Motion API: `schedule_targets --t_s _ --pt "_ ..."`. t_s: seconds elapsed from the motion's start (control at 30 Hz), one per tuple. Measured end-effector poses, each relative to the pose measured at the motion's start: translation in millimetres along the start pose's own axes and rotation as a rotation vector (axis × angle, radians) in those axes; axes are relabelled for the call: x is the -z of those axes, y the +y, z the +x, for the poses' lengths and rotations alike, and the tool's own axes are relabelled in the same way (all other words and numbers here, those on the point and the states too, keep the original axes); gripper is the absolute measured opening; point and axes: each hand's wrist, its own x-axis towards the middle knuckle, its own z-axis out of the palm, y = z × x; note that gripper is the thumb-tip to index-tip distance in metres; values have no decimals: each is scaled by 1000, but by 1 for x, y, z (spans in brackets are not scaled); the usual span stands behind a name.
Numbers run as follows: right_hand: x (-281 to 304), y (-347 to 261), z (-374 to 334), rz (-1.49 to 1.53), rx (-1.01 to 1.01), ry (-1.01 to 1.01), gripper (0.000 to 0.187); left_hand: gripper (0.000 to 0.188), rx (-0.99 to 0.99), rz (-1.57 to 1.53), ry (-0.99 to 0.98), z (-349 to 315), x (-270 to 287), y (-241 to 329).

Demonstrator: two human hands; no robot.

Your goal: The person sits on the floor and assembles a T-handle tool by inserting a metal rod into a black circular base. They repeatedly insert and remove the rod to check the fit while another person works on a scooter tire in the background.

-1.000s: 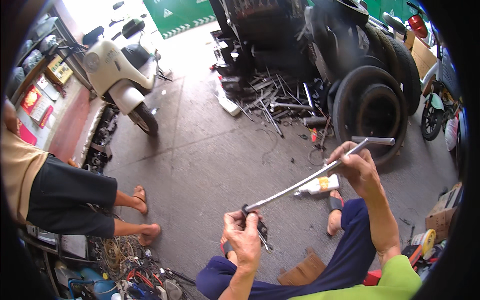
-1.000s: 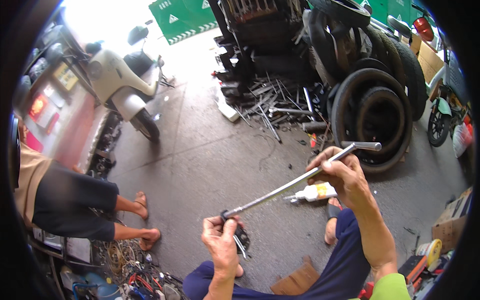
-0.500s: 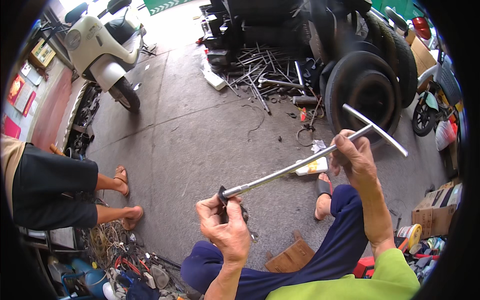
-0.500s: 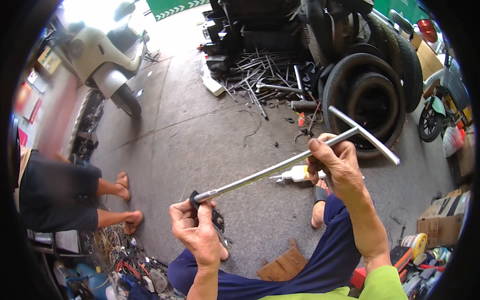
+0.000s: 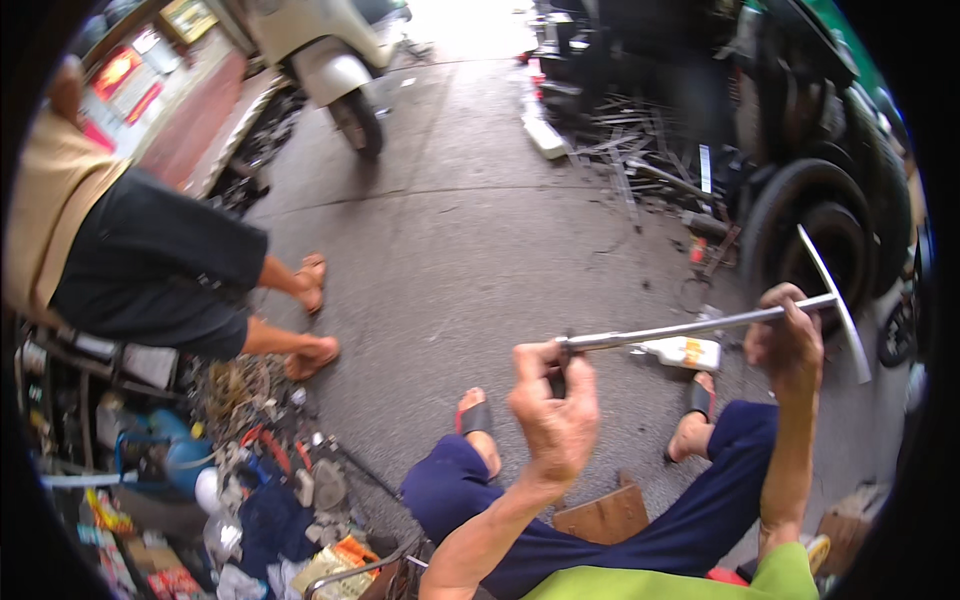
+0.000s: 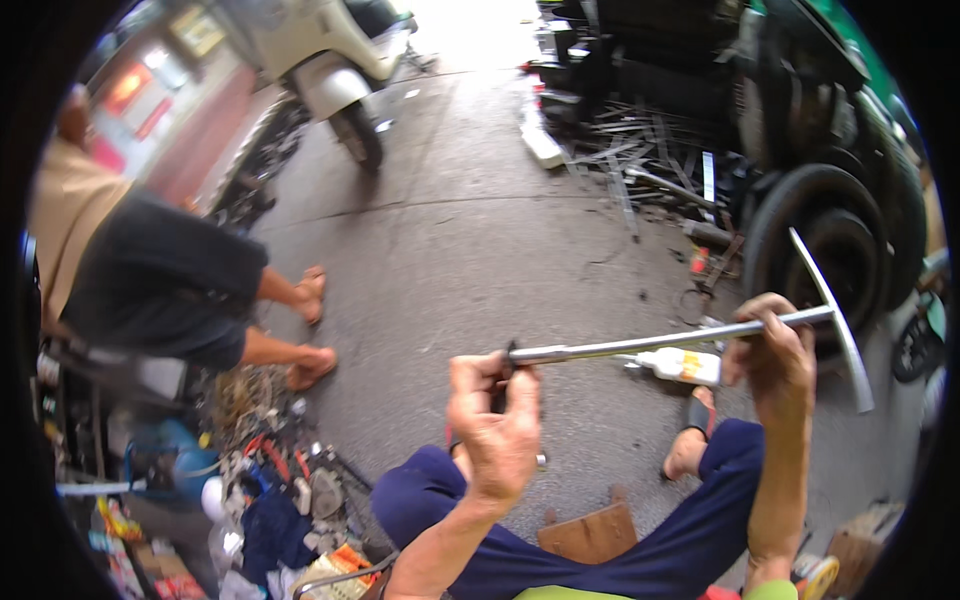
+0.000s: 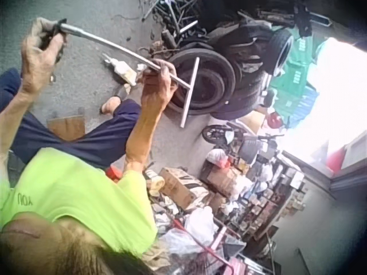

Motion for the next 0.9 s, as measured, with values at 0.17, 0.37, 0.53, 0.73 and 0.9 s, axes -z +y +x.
schedule_targets --t_s 0.17,0.37,0.53,0.73,0.9 --pt "-8 3 3 -27 8 50 46 14 -10 -89 54 -1 -2 12" --pt "1 0 -3 -15 -71 -10 33 14 -69 -70 49 1 -2 13" --pt "-6 -1 -2 76 -53 -31 25 13 -121 -54 64 2 -3 16" --pt "-2 -5 1 93 -35 -177 26 13 -84 -1 80 2 -4 17" --pt "-1 -9 0 65 -89 -183 28 14 -75 -12 66 3 -6 16"
